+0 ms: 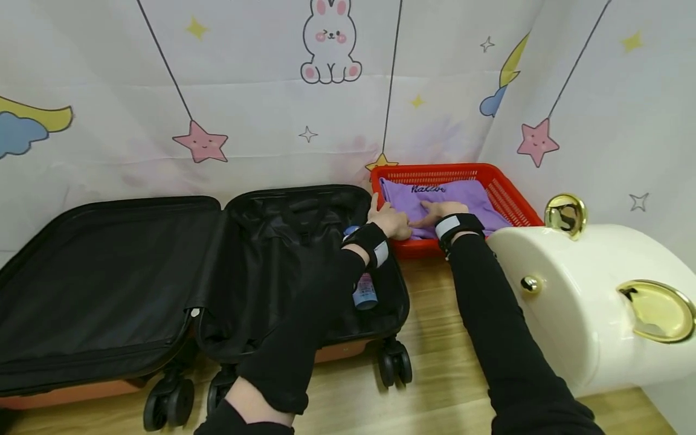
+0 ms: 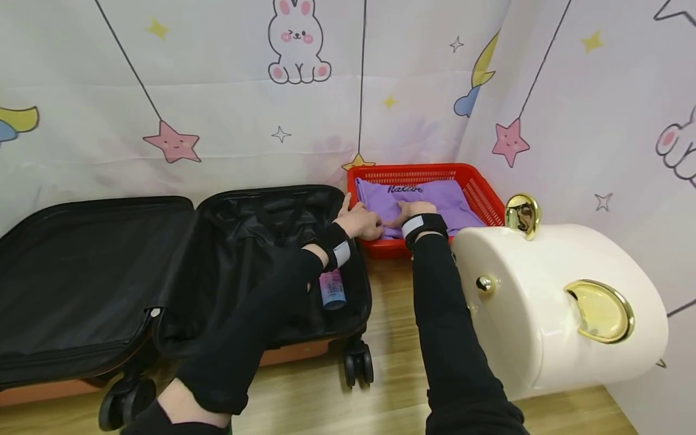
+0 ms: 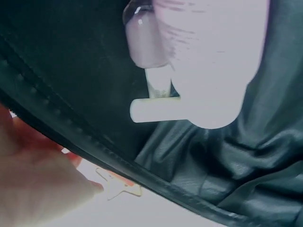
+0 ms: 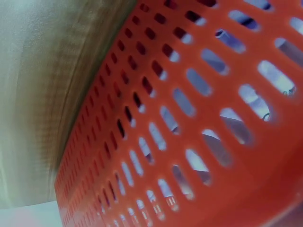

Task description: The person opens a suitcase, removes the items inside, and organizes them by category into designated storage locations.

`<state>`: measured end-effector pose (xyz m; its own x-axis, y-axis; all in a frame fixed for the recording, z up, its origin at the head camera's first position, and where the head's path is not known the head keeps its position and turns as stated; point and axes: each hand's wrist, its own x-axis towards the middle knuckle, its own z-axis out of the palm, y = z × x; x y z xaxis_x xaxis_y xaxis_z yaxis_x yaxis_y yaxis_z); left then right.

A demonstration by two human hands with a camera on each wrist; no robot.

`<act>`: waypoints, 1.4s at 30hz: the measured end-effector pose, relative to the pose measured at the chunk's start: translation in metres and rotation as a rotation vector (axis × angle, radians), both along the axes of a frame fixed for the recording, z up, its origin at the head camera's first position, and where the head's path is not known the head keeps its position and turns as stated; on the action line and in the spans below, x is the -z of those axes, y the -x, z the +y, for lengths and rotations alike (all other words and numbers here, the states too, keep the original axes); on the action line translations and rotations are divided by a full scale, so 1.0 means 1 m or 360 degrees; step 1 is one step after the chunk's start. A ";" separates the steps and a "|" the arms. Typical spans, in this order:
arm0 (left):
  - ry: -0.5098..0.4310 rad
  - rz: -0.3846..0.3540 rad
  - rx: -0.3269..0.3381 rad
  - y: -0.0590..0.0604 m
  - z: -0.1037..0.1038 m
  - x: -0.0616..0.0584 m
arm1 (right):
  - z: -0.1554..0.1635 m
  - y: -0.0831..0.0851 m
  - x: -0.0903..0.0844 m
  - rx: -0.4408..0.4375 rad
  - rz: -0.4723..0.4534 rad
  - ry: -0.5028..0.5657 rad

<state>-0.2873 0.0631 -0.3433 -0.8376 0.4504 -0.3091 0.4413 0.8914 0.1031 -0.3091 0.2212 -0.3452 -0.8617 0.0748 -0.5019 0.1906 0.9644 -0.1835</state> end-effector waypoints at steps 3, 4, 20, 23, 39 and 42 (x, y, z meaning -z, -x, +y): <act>-0.0213 0.0062 0.0056 0.004 -0.013 -0.002 | -0.003 -0.001 -0.001 -0.0009 0.0005 0.0012; -0.0282 0.0082 0.0075 0.005 -0.017 -0.003 | -0.003 -0.001 0.000 0.0001 0.0006 0.0021; -0.0567 0.0075 -0.0174 -0.002 -0.089 -0.020 | 0.003 0.003 0.014 0.0017 0.0000 0.0105; -0.0518 0.0068 -0.0209 -0.004 -0.100 -0.021 | 0.002 0.001 0.013 0.0032 -0.0005 0.0132; -0.0324 -0.0056 -0.0204 -0.015 -0.136 -0.014 | -0.013 0.010 0.002 -0.0202 0.0308 -0.0045; -0.0313 -0.0070 -0.0208 -0.018 -0.138 -0.012 | -0.016 0.015 -0.013 -0.0224 0.0423 -0.0055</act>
